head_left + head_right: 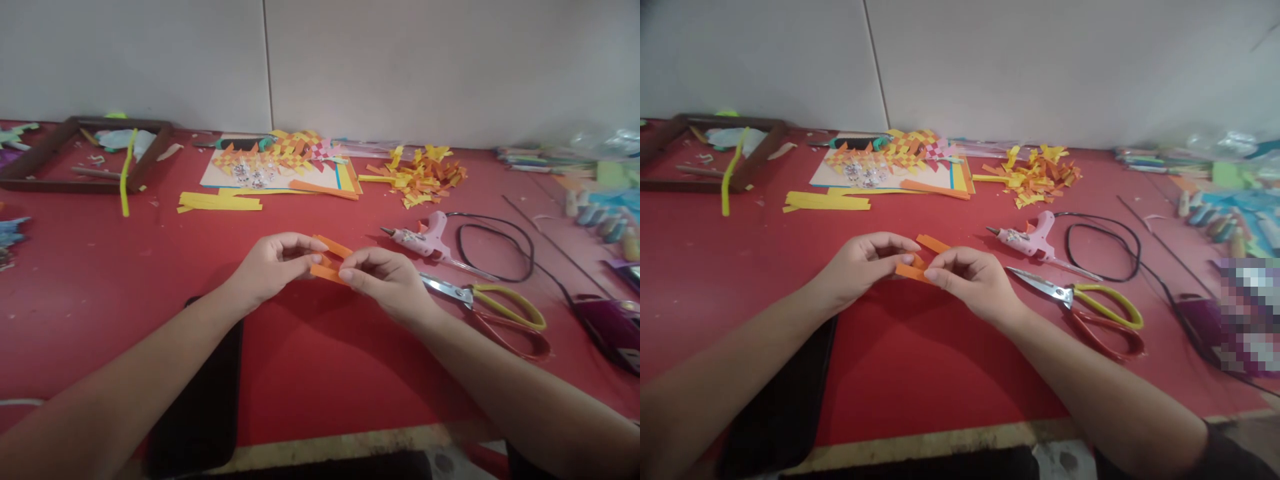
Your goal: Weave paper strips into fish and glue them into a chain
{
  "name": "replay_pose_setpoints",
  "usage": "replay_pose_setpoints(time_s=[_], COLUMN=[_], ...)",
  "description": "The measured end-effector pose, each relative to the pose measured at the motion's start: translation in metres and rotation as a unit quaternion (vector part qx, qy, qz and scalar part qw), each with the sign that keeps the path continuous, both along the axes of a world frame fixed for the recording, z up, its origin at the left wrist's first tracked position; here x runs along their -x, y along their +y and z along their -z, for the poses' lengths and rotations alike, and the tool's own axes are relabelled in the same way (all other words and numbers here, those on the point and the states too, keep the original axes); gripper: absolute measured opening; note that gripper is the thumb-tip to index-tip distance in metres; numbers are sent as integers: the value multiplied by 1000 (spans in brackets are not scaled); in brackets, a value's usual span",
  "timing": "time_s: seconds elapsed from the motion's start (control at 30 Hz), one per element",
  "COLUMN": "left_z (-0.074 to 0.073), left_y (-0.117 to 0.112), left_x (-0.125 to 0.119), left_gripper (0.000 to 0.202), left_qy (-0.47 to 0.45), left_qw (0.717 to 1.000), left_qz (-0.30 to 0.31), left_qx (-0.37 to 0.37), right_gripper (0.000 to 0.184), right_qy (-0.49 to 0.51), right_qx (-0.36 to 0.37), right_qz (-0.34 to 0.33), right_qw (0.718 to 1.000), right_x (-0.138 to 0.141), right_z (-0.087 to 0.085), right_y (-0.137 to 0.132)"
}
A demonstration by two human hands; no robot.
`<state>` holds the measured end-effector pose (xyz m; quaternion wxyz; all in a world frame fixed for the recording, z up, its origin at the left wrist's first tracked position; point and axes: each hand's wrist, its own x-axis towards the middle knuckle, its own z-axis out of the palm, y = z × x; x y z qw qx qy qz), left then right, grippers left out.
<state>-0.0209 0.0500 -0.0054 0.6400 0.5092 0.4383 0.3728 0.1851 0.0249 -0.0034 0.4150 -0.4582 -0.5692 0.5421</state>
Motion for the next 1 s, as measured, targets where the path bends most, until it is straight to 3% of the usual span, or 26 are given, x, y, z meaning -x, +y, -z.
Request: replay_pose_setpoints(time_s=[0.17,0.37,0.6,0.7,0.87,1.0], left_z=[0,-1,0,1,2,4], left_y=[-1,-1,-3,-3,-3,-2], left_x=[-2,-3,-1,0,0,0], left_gripper=[20,17,29,31,29,23], left_qy=[-24,-56,-4,-2,-27,-52], left_qw=[999,996,1000,1000,998,997], left_qz=[9,-8,16,-1,-38,-49], left_qx=[35,70,0,-14,-41,-39], right_gripper=[30,30,28,30,37,31], right_qy=[-14,-51,-54,-38,28,56], right_qx=[-33,-55,-87,-86,-25,-42], right_qz=[59,76,88,98,38,58], right_qw=[998,994,991,991,999,996], right_x=[1,0,1,-1,-2,-1], right_z=[4,5,9,9,7,7], right_y=[2,0,-2,-3,-4,-3])
